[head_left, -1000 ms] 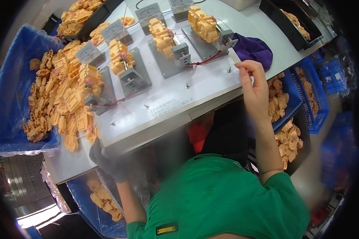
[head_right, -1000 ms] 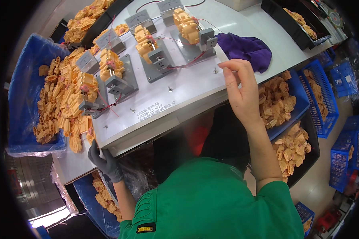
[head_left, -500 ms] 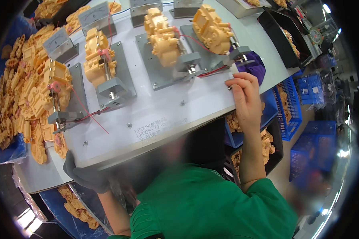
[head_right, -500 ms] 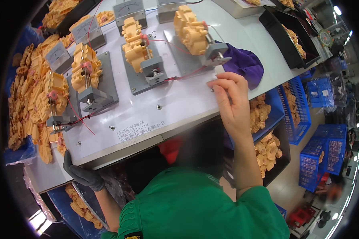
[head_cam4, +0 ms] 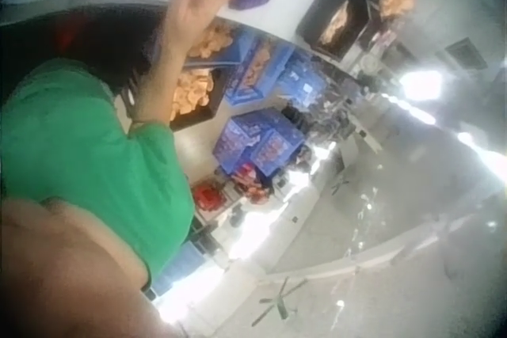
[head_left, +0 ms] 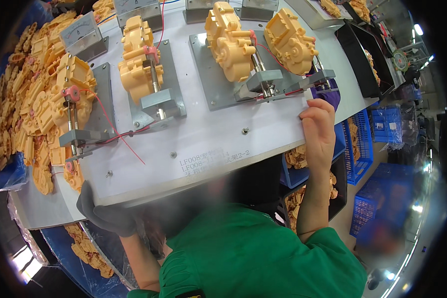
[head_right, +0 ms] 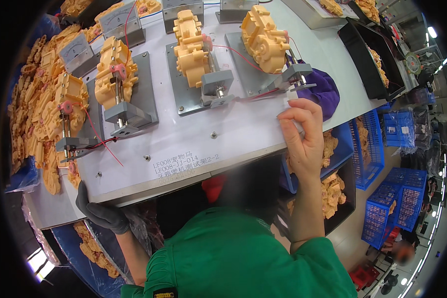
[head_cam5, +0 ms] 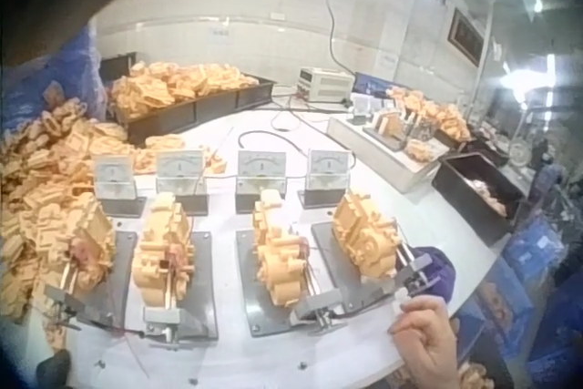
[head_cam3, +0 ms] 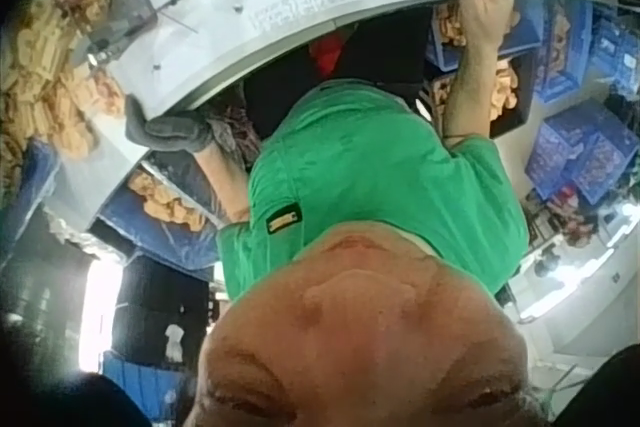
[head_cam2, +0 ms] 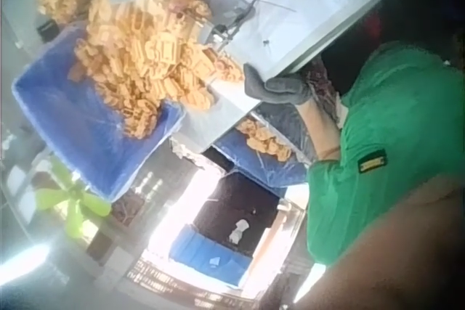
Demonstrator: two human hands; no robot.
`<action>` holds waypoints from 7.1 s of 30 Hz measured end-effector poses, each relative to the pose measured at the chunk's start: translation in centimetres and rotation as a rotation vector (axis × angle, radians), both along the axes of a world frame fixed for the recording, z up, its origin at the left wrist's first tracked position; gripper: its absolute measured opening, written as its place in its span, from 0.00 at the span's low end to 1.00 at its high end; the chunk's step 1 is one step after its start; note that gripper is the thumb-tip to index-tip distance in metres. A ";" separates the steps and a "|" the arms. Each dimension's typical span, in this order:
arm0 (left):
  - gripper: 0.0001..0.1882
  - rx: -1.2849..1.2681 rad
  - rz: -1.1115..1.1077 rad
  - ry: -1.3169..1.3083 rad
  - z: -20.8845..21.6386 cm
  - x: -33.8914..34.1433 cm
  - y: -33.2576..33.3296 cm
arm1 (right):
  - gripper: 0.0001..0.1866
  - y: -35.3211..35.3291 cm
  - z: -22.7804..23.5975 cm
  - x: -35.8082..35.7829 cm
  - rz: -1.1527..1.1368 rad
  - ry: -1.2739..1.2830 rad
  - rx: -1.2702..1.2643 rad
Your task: Testing and assembling yellow molded plastic toy components using a testing jig on a factory production line.
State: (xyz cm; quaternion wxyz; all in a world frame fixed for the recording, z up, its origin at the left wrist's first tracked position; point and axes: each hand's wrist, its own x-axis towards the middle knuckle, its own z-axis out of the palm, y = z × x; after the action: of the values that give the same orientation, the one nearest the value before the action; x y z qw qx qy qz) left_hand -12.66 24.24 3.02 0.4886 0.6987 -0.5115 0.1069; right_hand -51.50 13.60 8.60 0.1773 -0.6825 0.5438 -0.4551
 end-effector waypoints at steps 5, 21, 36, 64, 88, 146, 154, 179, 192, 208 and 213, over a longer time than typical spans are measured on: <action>0.26 -0.011 -0.042 0.007 0.3 -0.3 -0.1 | 0.07 0.5 1.2 1.2 -0.051 0.121 -0.058; 0.25 -0.010 -0.062 -0.010 1.0 -0.5 -0.6 | 0.10 -0.1 2.9 7.9 0.207 0.368 -0.162; 0.22 -0.024 -0.097 -0.193 1.9 -0.7 -0.6 | 0.11 0.6 2.9 8.7 0.182 0.251 -0.130; 0.19 -0.014 -0.109 -0.205 1.4 0.8 -0.1 | 0.09 0.7 3.1 15.7 0.402 0.292 -0.016; 0.13 0.178 -0.377 -0.180 8.5 0.2 -3.5 | 0.12 0.6 3.1 15.6 0.356 0.267 -0.205; 0.10 0.285 -0.364 0.112 6.7 -1.0 -3.2 | 0.11 1.0 2.7 14.6 0.358 0.223 -0.241; 0.10 0.261 -0.368 0.111 6.4 -0.3 -3.7 | 0.11 0.8 2.8 15.0 0.350 0.224 -0.255; 0.08 0.217 -0.400 0.129 7.2 -0.8 -3.3 | 0.11 0.7 3.0 15.2 0.372 0.213 -0.216; 0.11 0.202 -0.405 0.145 6.7 -0.4 -3.1 | 0.11 1.1 3.5 15.3 0.403 0.047 -0.255; 0.29 0.685 -0.725 0.256 18.1 3.5 -13.7 | 0.25 0.6 3.5 23.7 0.736 -0.405 -0.185; 0.45 0.911 -0.437 0.009 18.3 2.1 -18.4 | 0.26 0.6 3.9 22.7 0.891 -0.367 -0.053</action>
State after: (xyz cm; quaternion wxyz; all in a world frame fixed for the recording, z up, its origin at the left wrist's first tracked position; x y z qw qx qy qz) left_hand -10.53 5.87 21.31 0.1473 0.7180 -0.6384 -0.2350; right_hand -28.77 14.18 12.53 0.4308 -0.7615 0.1464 -0.4615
